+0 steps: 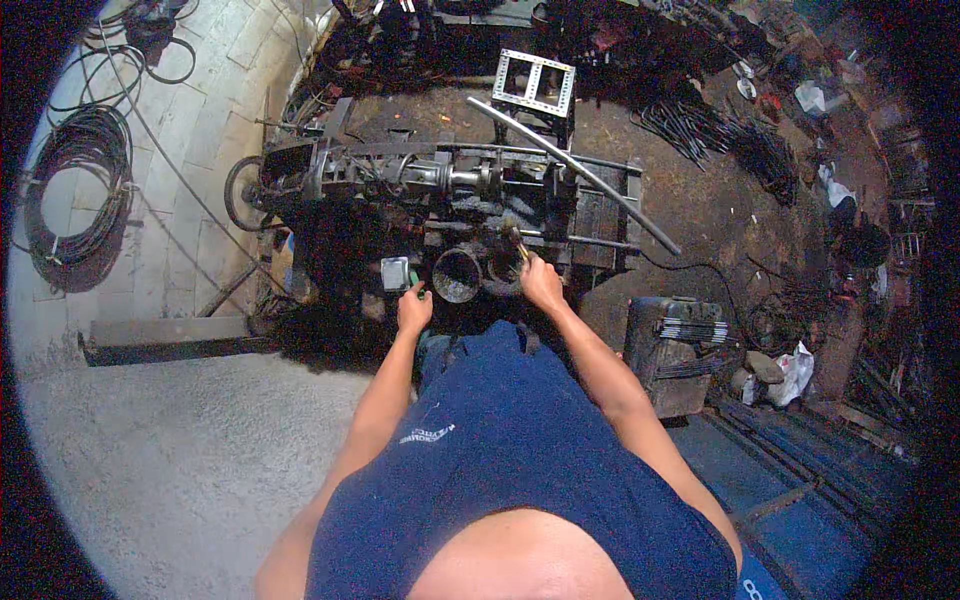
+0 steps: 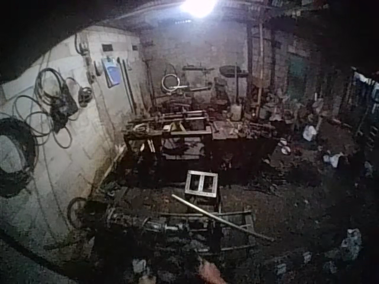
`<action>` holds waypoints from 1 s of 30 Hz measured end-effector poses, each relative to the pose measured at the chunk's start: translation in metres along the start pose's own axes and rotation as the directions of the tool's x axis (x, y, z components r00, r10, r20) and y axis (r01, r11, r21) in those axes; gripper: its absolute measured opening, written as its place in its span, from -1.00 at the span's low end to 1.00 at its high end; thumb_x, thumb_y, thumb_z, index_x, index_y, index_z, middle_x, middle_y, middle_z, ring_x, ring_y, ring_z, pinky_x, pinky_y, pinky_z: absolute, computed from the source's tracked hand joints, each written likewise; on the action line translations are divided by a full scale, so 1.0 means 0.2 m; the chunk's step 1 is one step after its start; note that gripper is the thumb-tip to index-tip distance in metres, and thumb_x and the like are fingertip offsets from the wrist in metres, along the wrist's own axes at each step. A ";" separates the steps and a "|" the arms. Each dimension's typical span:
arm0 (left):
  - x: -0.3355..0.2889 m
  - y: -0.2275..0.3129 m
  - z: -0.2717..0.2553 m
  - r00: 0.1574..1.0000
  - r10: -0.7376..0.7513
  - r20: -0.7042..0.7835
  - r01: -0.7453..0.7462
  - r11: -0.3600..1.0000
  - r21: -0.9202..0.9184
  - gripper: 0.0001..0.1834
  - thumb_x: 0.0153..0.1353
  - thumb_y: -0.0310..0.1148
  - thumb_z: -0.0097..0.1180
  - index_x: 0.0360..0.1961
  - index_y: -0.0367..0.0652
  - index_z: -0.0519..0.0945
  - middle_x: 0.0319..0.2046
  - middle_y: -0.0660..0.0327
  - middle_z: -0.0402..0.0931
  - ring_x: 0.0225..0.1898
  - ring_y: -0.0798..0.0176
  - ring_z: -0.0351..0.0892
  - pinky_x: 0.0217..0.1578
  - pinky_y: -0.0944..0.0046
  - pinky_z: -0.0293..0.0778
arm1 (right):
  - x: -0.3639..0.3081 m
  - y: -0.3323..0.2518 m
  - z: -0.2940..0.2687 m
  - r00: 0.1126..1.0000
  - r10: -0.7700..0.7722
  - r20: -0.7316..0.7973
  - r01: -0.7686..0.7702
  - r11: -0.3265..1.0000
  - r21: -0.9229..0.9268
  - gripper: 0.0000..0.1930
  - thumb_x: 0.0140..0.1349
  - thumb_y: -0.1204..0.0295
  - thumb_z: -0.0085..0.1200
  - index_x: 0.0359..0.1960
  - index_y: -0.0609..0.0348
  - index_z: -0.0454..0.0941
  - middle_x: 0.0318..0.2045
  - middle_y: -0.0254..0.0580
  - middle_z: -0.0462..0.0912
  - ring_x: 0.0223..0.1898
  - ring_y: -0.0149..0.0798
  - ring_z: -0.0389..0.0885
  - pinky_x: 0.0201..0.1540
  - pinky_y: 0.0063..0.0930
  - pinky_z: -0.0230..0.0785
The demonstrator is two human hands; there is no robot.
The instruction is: Fabricating and organizing metal parts using a specialized machine.
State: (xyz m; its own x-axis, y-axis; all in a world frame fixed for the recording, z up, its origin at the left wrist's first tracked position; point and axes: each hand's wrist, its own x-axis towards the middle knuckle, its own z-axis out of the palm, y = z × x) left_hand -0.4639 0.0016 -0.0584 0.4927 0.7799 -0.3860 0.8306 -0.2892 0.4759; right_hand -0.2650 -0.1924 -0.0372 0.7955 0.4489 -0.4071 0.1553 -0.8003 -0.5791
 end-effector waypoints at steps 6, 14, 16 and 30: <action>0.03 -0.04 0.03 1.000 0.022 0.015 -0.022 1.000 -0.003 -0.59 0.09 -0.23 0.08 -0.01 -0.08 0.52 -0.19 -0.14 0.52 -0.11 -0.16 0.50 -0.09 0.01 0.41 | -0.01 0.03 0.02 0.999 -0.020 -0.027 0.019 0.999 -0.027 -0.64 0.23 0.24 -0.22 -0.05 0.14 0.44 -0.36 0.25 0.58 -0.27 0.25 0.55 -0.17 0.10 0.38; 0.02 -0.04 0.03 0.999 -0.015 0.033 0.015 1.000 -0.005 -0.58 0.10 -0.21 0.07 0.01 -0.06 0.51 -0.18 -0.13 0.53 -0.11 -0.16 0.50 -0.09 0.01 0.41 | -0.04 0.00 -0.01 1.000 0.000 -0.031 -0.001 1.000 -0.031 -0.67 0.25 0.26 -0.24 -0.07 0.14 0.43 -0.36 0.33 0.55 -0.26 0.28 0.53 -0.17 0.12 0.35; 0.03 -0.07 0.04 1.000 0.017 0.014 -0.017 1.000 0.000 -0.58 0.10 -0.21 0.07 0.01 -0.06 0.51 -0.18 -0.12 0.53 -0.12 -0.16 0.50 -0.09 0.01 0.41 | -0.04 0.01 -0.01 1.000 0.002 -0.024 -0.003 0.999 -0.035 -0.67 0.26 0.25 -0.24 -0.06 0.12 0.43 -0.35 0.31 0.55 -0.25 0.28 0.53 -0.17 0.12 0.35; 0.04 -0.11 0.06 0.997 0.074 -0.022 -0.074 0.997 0.014 -0.59 0.12 -0.18 0.02 -0.01 -0.09 0.52 -0.19 -0.13 0.53 -0.12 -0.17 0.50 -0.11 0.00 0.41 | -0.03 0.05 0.03 1.000 0.006 -0.025 -0.005 1.000 0.018 -0.65 0.21 0.31 -0.22 -0.01 0.10 0.42 -0.30 0.31 0.55 -0.19 0.25 0.52 -0.10 0.11 0.32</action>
State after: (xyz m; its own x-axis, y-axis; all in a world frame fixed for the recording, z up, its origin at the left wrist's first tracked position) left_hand -0.4744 0.0083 -0.0809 0.5472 0.7683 -0.3322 0.7955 -0.3539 0.4919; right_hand -0.2708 -0.2002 -0.0446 0.8106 0.4343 -0.3929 0.1405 -0.7955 -0.5894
